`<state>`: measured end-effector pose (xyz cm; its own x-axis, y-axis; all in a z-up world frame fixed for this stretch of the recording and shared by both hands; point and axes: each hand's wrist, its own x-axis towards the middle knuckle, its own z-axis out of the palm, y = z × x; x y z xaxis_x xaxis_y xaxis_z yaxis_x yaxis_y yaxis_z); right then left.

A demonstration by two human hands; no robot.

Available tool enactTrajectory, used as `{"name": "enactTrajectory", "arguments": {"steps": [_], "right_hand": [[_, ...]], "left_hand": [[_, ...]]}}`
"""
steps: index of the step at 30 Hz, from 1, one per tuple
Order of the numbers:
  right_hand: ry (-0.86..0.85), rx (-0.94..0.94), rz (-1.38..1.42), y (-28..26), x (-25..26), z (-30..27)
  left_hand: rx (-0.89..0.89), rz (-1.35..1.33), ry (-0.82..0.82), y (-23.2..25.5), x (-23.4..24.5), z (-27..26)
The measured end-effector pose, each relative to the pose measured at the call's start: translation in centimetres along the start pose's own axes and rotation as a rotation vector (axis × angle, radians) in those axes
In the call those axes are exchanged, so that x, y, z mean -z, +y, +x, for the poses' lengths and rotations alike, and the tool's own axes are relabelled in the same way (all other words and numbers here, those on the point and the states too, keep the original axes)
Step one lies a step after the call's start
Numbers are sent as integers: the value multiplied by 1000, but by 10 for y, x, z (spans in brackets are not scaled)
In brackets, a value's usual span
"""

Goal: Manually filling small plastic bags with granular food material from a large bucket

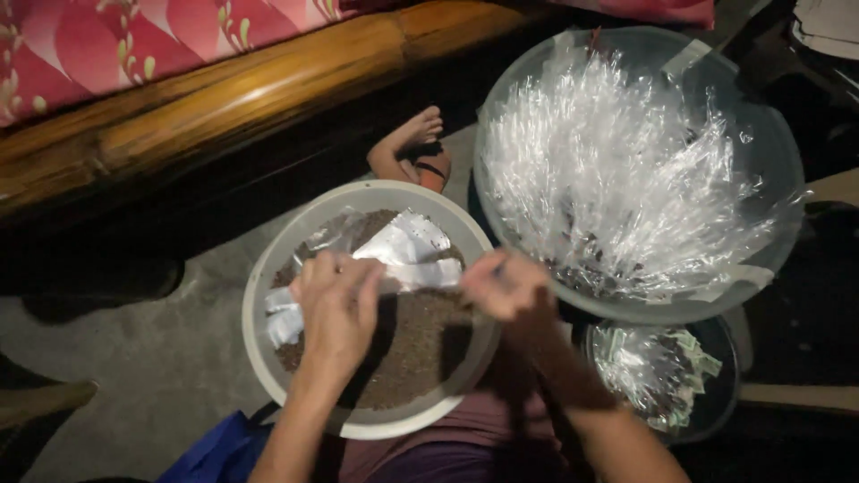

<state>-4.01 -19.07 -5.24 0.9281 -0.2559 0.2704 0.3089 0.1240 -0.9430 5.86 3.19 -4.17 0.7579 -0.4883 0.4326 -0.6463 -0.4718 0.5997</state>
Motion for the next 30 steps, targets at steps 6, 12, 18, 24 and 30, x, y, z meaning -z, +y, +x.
{"name": "enactTrajectory", "arguments": {"steps": [6,12,18,24,30], "right_hand": [[-260,282,-548,8,-45,-33],[-548,172,-489,-10,-48,-22],[-388,-86,-196,-21,-44,-11],[177,-742,-194,21,-35,29],[290,-658,185,58,-24,15]], "left_hand": [[238,-135,155,7,0,-7],[598,-627,-13,18,2,4],[633,-372,-185,34,-11,6],[65,-379,29,48,-17,14],[-46,-197,173,29,-33,15]]}}
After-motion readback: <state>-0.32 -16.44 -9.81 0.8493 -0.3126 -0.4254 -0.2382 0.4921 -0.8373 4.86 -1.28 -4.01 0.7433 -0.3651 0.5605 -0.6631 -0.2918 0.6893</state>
